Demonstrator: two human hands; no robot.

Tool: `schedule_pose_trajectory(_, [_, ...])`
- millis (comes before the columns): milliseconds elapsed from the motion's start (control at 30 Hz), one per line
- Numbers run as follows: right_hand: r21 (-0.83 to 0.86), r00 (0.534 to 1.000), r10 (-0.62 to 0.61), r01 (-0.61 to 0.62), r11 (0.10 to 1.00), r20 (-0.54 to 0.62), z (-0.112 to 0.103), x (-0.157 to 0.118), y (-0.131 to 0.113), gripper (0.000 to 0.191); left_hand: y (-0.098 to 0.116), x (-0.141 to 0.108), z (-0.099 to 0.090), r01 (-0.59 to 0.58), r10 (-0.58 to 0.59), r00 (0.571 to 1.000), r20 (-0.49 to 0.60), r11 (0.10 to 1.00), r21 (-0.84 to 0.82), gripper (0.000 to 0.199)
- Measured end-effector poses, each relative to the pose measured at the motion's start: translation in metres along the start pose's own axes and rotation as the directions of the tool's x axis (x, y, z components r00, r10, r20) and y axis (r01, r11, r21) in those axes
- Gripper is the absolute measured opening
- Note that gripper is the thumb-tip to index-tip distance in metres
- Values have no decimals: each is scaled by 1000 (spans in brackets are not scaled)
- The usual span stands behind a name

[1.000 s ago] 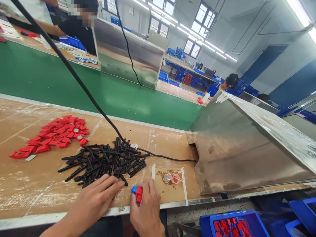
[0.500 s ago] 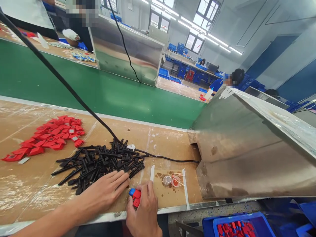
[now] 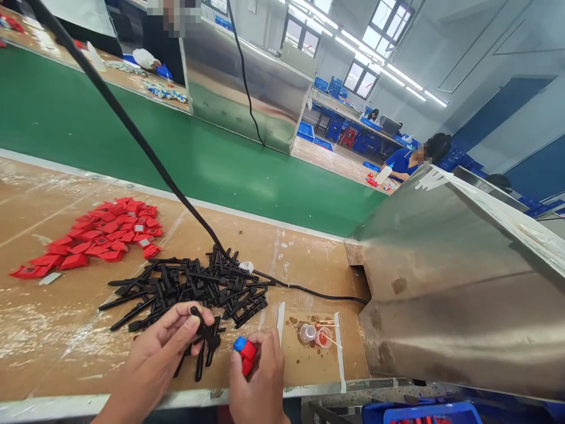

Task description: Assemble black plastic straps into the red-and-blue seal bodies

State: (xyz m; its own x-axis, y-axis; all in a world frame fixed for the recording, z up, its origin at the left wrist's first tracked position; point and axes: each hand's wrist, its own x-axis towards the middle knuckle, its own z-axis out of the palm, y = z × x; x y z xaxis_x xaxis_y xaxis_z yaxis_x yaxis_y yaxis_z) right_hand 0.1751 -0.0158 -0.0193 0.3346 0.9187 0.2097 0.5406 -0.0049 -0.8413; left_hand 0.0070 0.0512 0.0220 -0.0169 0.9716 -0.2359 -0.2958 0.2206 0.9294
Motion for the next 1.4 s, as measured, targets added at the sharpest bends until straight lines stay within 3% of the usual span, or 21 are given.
schedule_pose_trajectory(67, [313, 976, 190, -215, 925, 109, -3, -1, -2, 11, -1, -8, 7, 116, -117, 993, -1, 986, -119, 53])
schedule_pose_trajectory(167, [664, 848, 349, -530, 527, 400, -9, 3, -9, 39, 1, -20, 17, 218, -237, 971, -41, 938, -271, 56])
schedule_pose_trajectory(267, [706, 722, 377, -677, 207, 581, -16, 13, -21, 55, 0, -24, 20, 270, -293, 956, -25, 907, -322, 55])
schedule_pose_trajectory(367, [692, 655, 385, -720, 55, 651, -21, 20, -29, 54, -6, -22, 16, 335, -338, 940, 47, 886, -320, 55])
schedule_pose_trajectory(433, [695, 645, 377, -719, 2, 665, -24, 21, -31, 53, -12, -21, 14, 341, -347, 937, 41, 880, -330, 56])
schedule_pose_trajectory(600, [678, 649, 307, -735, 16, 696, -29, 18, -31, 55, -18, -24, 17, 313, -361, 931, -51, 863, -396, 59])
schedule_pose_trajectory(800, [683, 678, 272, -724, 91, 683, -30, 10, -27, 52, -11, -26, 12, 376, -350, 926, 140, 828, -415, 45])
schedule_pose_trajectory(967, [717, 705, 310, -691, 97, 638, -29, -1, -17, 49, -6, -28, 16, 372, -313, 928, 201, 806, -460, 38])
schedule_pose_trajectory(1133, [748, 728, 343, -656, 100, 593, -27, -7, -13, 57, -4, -32, 19, 436, -362, 900, 244, 723, -535, 44])
schedule_pose_trajectory(1267, [754, 777, 296, -621, 214, 556, -23, -13, -11, 64, -1, -36, 19, 479, -355, 878, 322, 623, -619, 47])
schedule_pose_trajectory(1400, [696, 783, 305, -622, 358, 542, -28, -17, -18, 71, 4, -39, 19, 517, -350, 853, 387, 478, -710, 45])
